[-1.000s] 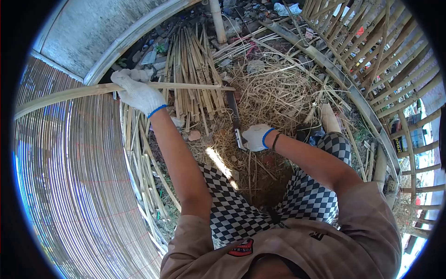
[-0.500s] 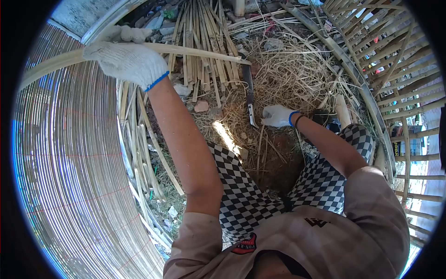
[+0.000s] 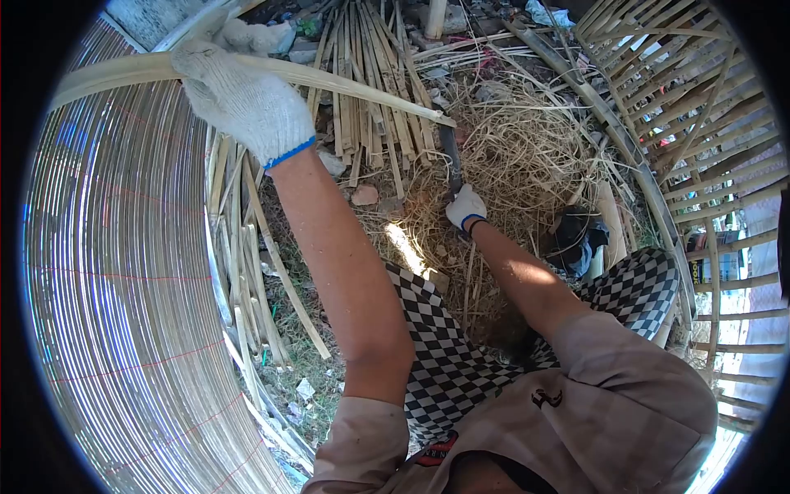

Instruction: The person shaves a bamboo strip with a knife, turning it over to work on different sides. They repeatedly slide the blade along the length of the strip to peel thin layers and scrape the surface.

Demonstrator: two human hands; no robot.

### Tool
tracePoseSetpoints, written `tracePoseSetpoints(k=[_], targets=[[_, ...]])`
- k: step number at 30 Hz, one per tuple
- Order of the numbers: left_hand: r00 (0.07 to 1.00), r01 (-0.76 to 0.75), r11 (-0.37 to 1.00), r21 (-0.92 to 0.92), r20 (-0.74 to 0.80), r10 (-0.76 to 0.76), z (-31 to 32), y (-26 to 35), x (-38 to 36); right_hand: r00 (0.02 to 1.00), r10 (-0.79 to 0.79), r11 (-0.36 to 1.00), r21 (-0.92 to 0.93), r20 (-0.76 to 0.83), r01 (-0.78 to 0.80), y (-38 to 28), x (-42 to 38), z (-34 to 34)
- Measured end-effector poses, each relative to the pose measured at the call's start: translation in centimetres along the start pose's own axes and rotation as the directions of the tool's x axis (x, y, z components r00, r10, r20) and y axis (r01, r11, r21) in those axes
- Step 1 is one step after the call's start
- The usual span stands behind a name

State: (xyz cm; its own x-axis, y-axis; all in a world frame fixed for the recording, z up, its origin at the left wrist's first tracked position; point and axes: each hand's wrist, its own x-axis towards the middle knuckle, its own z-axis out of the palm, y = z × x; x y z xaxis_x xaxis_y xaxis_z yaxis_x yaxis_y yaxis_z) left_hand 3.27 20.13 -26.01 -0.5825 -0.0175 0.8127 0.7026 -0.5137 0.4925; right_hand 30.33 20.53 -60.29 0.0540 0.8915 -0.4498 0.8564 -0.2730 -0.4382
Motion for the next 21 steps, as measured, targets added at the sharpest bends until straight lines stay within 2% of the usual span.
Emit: tracePoseSetpoints(k=[1, 2, 5, 6, 8, 9, 11, 13, 15, 16, 17, 19, 20, 21], targets=[[0.973, 0.224, 0.934, -0.278, 0.018, -0.228, 0.4, 2.8, 0.5, 1.000, 0.015, 0.998, 0.063, 0.008, -0.015, 0.5, 0.5, -0.2], [0.896, 0.418, 0.746, -0.519, 0.097, -0.434, 0.4, 4.5, 0.9, 0.999, 0.031, 0.992, 0.121, 0.021, -0.033, 1.1, 0.6, -0.3], [0.921, 0.382, 0.756, -0.531, 0.152, -0.359, -1.0, 4.4, 1.9, 0.989, 0.075, 0.933, 0.342, 0.124, -0.113, 1.7, -2.0, -3.6], [0.909, 0.402, 0.683, -0.611, 0.173, -0.380, -1.3, 3.8, 2.4, 0.985, 0.049, 0.821, 0.555, 0.163, -0.132, 1.9, -3.4, -4.3], [0.882, 0.429, 0.513, -0.744, 0.224, -0.414, -2.1, 2.7, 2.7, 0.968, 0.043, 0.711, 0.673, 0.248, -0.204, 2.8, -6.6, -5.5], [0.880, 0.436, 0.479, -0.762, 0.251, -0.403, -2.2, 2.6, 2.4, 0.958, 0.030, 0.650, 0.722, 0.287, -0.237, 3.0, -8.1, -6.0], [0.878, 0.446, 0.416, -0.793, 0.295, -0.377, -2.5, 2.4, 2.0, 0.969, 0.018, 0.614, 0.762, 0.244, -0.203, 3.5, -10.6, -6.2], [0.829, 0.529, 0.132, -0.838, 0.477, -0.292, -2.1, -2.6, 1.7, 0.980, -0.017, 0.593, 0.792, 0.196, -0.148, 3.2, -11.4, -6.4], [0.798, 0.565, 0.121, -0.816, 0.503, -0.331, -1.8, -2.6, 1.7, 0.988, -0.072, 0.574, 0.816, 0.136, -0.070, 2.9, -11.7, -6.0], [0.796, 0.561, 0.250, -0.789, 0.432, -0.423, -1.0, 0.4, 1.8, 0.984, -0.126, 0.552, 0.833, 0.127, -0.036, 2.4, -11.8, -6.3], [0.789, 0.564, 0.372, -0.737, 0.350, -0.504, -0.6, 2.1, 1.7, 0.990, -0.137, 0.550, 0.834, 0.047, 0.036, 1.3, -12.2, -6.2], [0.812, 0.562, 0.385, -0.732, 0.400, -0.426, -0.9, 1.5, 1.3, 0.970, -0.243, 0.500, 0.854, -0.024, 0.146, -0.4, -13.0, -6.9], [0.819, 0.563, 0.394, -0.727, 0.425, -0.385, -0.8, 1.1, 1.2, 0.987, -0.156, 0.696, 0.704, -0.039, 0.137, -2.5, -13.6, -8.0], [0.816, 0.561, 0.423, -0.712, 0.392, -0.424, -0.6, 1.5, 1.4, 0.984, -0.179, 0.700, 0.705, 0.023, 0.111, -5.0, -16.1, -10.4]])
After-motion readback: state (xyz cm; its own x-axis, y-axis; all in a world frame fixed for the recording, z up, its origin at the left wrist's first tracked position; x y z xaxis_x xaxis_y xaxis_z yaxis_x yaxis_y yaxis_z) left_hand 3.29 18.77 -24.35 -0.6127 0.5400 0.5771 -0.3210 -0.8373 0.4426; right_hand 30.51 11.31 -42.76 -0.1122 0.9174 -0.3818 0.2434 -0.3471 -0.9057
